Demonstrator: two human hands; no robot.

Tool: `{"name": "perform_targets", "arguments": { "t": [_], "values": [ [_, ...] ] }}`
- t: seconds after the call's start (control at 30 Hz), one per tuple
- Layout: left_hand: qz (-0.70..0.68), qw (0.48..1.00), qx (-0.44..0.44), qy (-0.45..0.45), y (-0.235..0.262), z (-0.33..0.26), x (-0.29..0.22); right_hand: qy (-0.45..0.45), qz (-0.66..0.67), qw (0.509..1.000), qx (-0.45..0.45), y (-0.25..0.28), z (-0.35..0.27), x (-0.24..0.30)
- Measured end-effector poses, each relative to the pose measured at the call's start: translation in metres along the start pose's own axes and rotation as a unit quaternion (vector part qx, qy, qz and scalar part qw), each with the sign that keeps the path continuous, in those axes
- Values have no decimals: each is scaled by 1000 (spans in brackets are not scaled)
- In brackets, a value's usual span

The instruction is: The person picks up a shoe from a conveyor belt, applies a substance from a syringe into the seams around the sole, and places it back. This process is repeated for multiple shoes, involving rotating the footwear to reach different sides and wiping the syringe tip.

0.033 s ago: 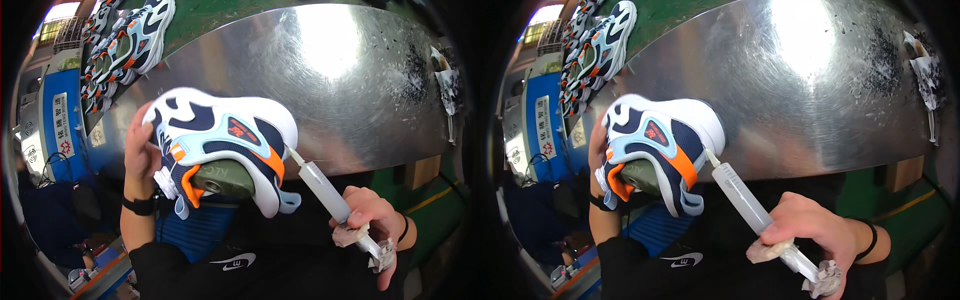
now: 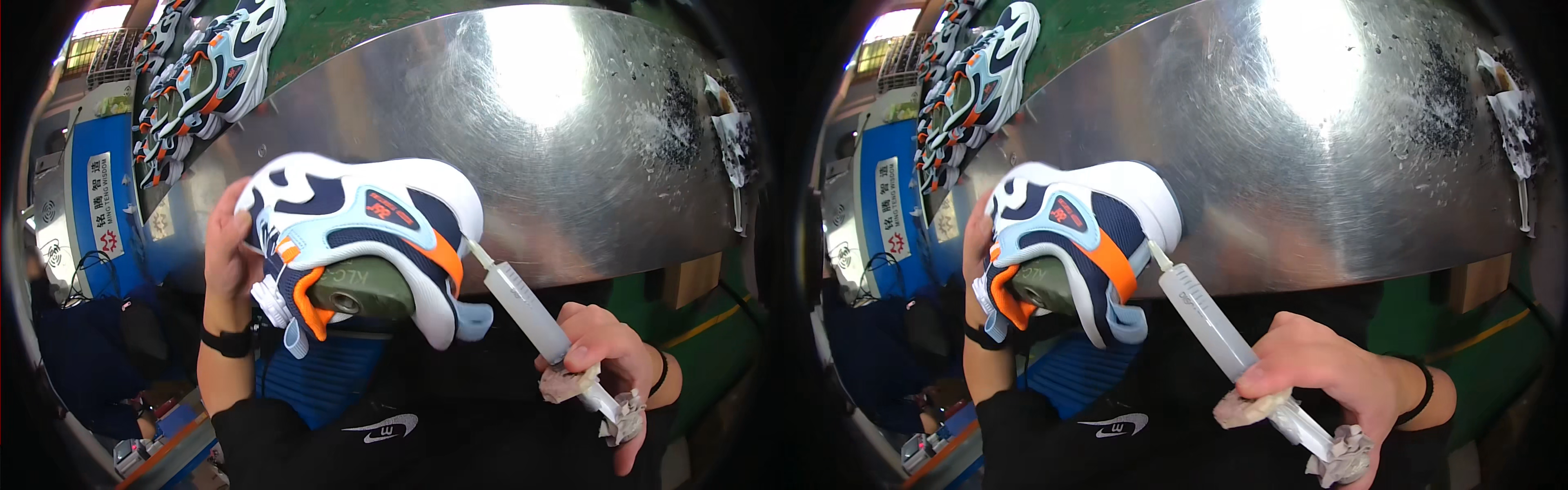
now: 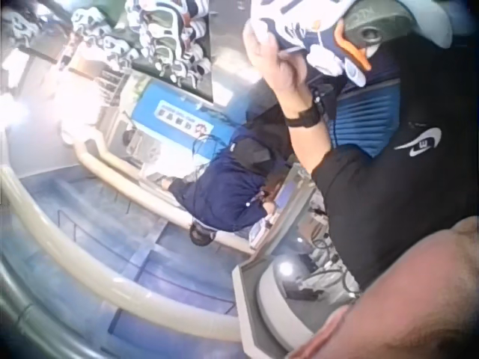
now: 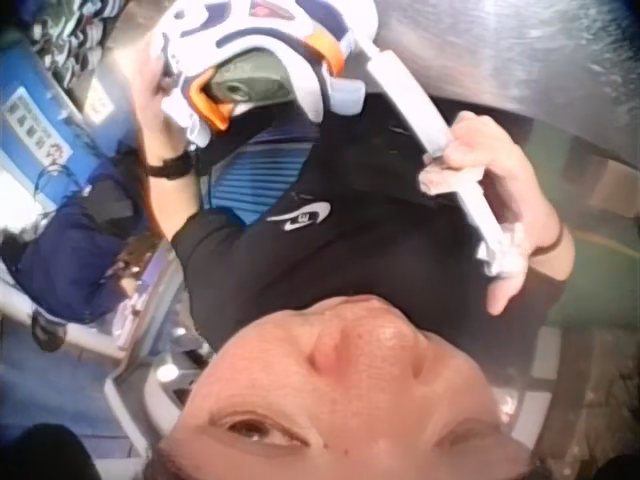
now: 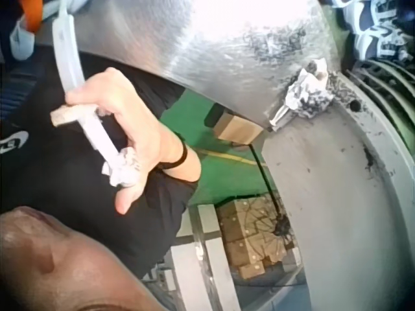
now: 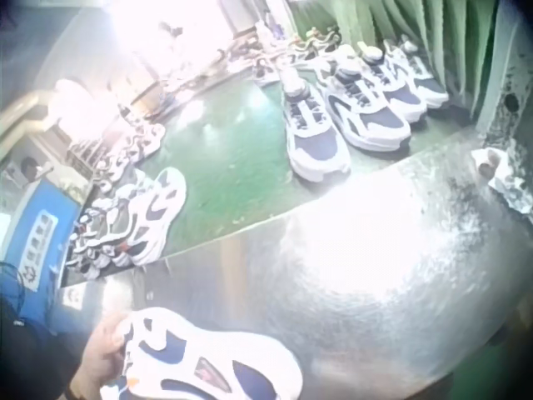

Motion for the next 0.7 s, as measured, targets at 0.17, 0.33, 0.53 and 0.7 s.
{"name": "perform_targets", "arguments": {
  "t": [0.17,0.33,0.53,0.7],
  "values": [
    [20,995,-77,53,19,-48,25,2,36,999,8,-3,9,-14],
    [18,998,-3,65,-3,-74,43,-9,-57,998,26,-7,15,-15],
    [-195,973,-57,106,-39,-105,78,-7,-58,998,3,-9,18,-12],
    [-263,960,21,93,-87,-97,86,-19,-44,999,-4,-16,22,-6]
  ]
}}
Point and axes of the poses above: each hand's wrist, its own z-axis towards the middle knuckle, its own y-axis out of the back of the hand, x = y × z, the point moved 10 cm from there along z, towards the middle knuckle, and after that the axes turned 14 degrees about x, right-handed, at the moved point
